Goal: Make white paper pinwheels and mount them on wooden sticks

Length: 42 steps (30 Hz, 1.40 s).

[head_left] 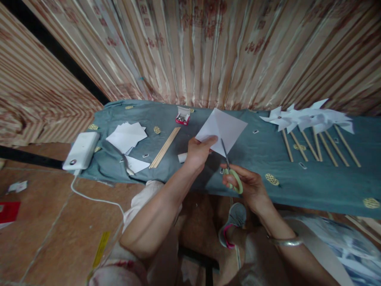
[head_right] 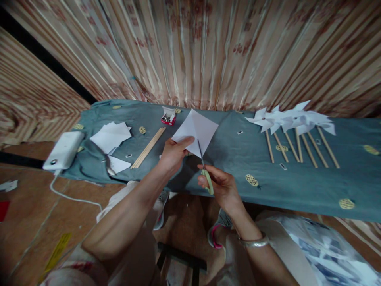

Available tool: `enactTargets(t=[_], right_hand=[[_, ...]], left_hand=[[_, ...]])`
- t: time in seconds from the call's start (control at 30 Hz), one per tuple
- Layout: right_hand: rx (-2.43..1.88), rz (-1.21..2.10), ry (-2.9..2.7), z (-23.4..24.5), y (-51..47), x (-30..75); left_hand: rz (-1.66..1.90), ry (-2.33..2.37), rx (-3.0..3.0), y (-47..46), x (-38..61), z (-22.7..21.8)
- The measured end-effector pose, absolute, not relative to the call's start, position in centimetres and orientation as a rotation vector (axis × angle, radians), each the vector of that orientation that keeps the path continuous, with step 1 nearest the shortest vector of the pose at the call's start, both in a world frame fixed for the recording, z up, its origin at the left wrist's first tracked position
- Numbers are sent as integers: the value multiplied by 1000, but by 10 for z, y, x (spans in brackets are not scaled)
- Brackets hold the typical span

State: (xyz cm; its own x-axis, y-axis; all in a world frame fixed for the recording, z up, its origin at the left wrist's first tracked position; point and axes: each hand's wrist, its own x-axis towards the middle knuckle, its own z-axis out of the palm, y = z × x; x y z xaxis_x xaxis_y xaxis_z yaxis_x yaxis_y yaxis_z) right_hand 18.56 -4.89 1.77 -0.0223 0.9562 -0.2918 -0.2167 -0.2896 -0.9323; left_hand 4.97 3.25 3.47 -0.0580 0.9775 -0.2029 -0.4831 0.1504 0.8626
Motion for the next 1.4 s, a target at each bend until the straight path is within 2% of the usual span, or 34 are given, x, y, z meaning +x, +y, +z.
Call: enactTargets(t=[1.07,1.4], right_hand=[[-1249,1471,-887,18,-49,186],[-1233,1523,-1067,14,-53,189]], left_hand=[[1369,962,603,31,55,35],[1380,998,617,36,48,42]])
